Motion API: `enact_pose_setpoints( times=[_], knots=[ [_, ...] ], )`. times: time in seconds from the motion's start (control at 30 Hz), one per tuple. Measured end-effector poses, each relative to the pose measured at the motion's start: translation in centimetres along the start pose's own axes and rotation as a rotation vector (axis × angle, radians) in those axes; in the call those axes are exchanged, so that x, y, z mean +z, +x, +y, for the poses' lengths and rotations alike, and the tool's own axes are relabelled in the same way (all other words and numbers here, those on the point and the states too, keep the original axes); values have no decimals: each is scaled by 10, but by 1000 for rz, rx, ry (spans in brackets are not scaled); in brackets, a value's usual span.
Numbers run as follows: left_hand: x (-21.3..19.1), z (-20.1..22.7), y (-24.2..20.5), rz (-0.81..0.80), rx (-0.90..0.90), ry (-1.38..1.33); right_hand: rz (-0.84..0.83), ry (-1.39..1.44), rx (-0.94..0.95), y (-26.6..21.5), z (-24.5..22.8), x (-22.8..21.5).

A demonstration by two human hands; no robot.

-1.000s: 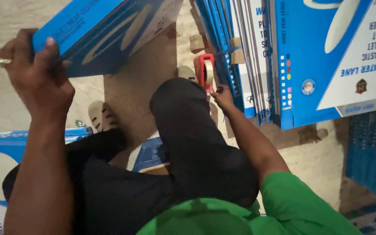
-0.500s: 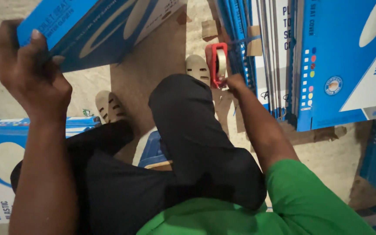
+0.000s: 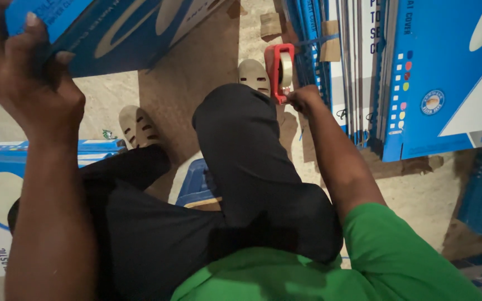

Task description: The person sits on the floor and repeatedly folds and tapes cardboard boxes labeled 'Water Lane Plastic Toilet Seat Cover' using a handheld tape dispenser. The person picks up each box, folds the flaps, applies tape to seal the box, and places it aside.

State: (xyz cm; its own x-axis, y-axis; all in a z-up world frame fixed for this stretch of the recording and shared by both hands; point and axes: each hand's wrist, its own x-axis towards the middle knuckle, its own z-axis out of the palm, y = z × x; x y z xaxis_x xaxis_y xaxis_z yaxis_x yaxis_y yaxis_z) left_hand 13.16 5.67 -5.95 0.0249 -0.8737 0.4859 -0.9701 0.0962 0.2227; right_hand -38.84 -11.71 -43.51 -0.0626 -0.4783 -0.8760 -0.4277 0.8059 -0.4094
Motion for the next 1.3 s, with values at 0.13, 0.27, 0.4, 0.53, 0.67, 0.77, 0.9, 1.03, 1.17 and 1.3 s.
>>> enact_pose_setpoints(
  times=[0.13, 0.27, 0.4, 0.53, 0.67, 0.77, 0.9, 1.03, 1.17, 1.3],
  knots=[
    [5, 2, -4, 1, -85, -148, 42, -23, 68, 5, 3, -4],
    [6, 1, -8, 9, -74, -114, 31, -19, 133, 3, 7, 1],
    [6, 0, -7, -19, -133, -161, -108, 313, 125, 5, 23, 4],
    [9, 4, -6, 17, -227, -254, -207, 613, 15, 1, 64, 7],
    [12, 8, -1, 28, -39, -152, -288, 677, -130, -6, 100, 6],
    [7, 7, -6, -44, -41, -70, -264, 668, -121, -11, 120, 5],
    [9, -4, -15, -122, -88, -59, -313, 704, -167, -4, 117, 10],
    [16, -22, -38, -100, -30, 21, -302, 689, -169, -4, 122, 8],
    [23, -34, -40, -57, -54, -21, -316, 687, -164, 1, 125, 6],
    [33, -39, -42, 89, -85, -26, -244, 312, -138, 6, 122, 17]
  ],
)
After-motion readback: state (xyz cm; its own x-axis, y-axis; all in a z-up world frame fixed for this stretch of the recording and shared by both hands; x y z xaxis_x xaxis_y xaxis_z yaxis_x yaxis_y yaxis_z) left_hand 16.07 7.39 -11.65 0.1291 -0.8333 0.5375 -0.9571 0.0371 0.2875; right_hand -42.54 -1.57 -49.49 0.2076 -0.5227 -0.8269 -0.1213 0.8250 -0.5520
